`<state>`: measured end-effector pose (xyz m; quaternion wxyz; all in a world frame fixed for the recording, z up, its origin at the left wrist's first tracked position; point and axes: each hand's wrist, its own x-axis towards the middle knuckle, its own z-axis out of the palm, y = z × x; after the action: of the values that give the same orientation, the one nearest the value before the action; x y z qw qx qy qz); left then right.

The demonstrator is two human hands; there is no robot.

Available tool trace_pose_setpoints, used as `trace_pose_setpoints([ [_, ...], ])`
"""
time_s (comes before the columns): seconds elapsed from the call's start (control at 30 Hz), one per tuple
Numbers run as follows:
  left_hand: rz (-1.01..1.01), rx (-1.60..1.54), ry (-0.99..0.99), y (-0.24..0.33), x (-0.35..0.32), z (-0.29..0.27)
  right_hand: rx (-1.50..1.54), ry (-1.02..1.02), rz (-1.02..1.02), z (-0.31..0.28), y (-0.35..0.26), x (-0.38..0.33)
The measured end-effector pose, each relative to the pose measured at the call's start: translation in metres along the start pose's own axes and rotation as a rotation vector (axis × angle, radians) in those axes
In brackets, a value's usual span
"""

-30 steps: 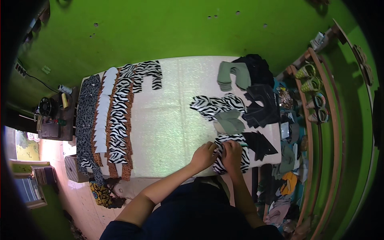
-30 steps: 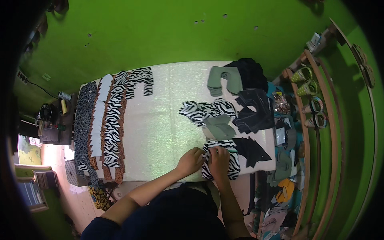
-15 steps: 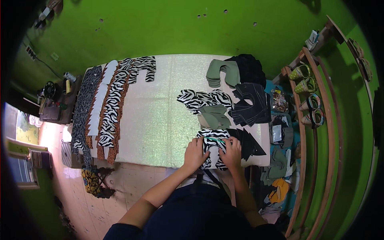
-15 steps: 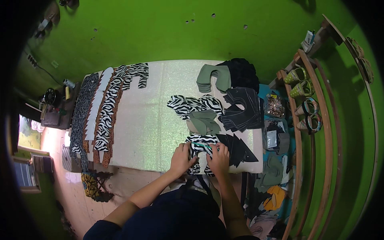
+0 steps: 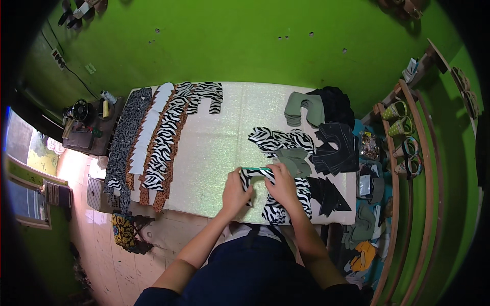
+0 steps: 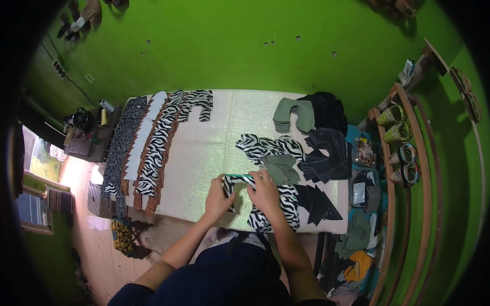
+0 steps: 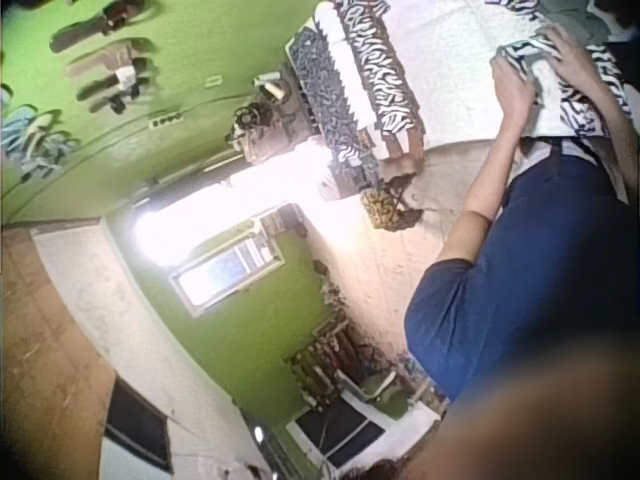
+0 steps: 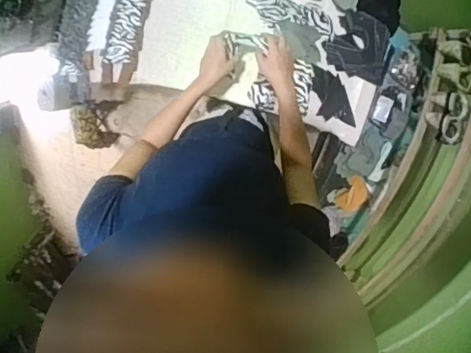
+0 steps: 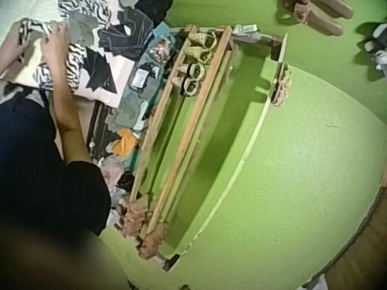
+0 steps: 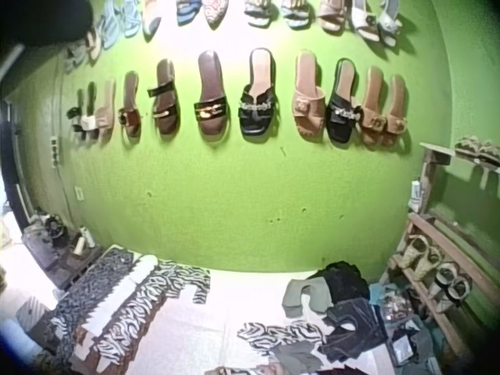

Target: Organizing and sorting various printed fabric or leather pieces for shoe or garment manufacturing on a workspace table.

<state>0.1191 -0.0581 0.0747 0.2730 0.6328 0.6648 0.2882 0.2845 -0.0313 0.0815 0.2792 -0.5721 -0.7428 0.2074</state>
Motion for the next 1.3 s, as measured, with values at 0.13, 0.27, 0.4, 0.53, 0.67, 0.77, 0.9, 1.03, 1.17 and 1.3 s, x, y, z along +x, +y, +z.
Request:
trace_pose_setpoints([
  [0.13, 0.005, 0.151, 0.075, -0.045, 0.032, -0.013, -0.056, -0.092, -0.011, 0.058, -0.002, 0.038],
  [0.27, -0.077, 0.252, 0.022, -0.072, 0.056, -0.023, -0.159, -0.133, -0.002, 0.096, -0.003, 0.058],
  [0.4, -0.077, 0.265, 0.01, -0.08, 0.061, -0.025, -0.213, 0.024, 0.008, 0.108, 0.004, 0.062],
  [0.53, -0.029, 0.207, 0.034, -0.096, 0.057, -0.029, -0.514, 0.422, 0.488, 0.092, 0.012, 0.072],
  [0.67, 0.065, 0.19, -0.039, -0.092, 0.06, -0.025, -0.472, 0.367, 0.56, 0.081, 0.026, 0.083],
  [0.77, 0.125, 0.138, -0.035, -0.086, 0.061, -0.018, -0.429, 0.305, 0.675, 0.08, 0.026, 0.092],
  [0.9, 0.163, 0.133, -0.05, -0.084, 0.067, -0.018, -0.236, 0.342, 0.714, 0.08, 0.036, 0.093],
  [1.03, 0.146, -0.017, -0.117, -0.089, 0.081, -0.021, 0.293, 0.307, 0.641, 0.076, 0.034, 0.085],
  [1.17, -0.064, -0.451, -0.234, -0.103, 0.1, -0.018, 0.634, 0.291, 0.583, 0.088, 0.018, 0.078],
  [1.3, -0.195, -0.657, -0.26, -0.108, 0.119, -0.029, 0.93, 0.048, 0.615, 0.103, 0.021, 0.074],
])
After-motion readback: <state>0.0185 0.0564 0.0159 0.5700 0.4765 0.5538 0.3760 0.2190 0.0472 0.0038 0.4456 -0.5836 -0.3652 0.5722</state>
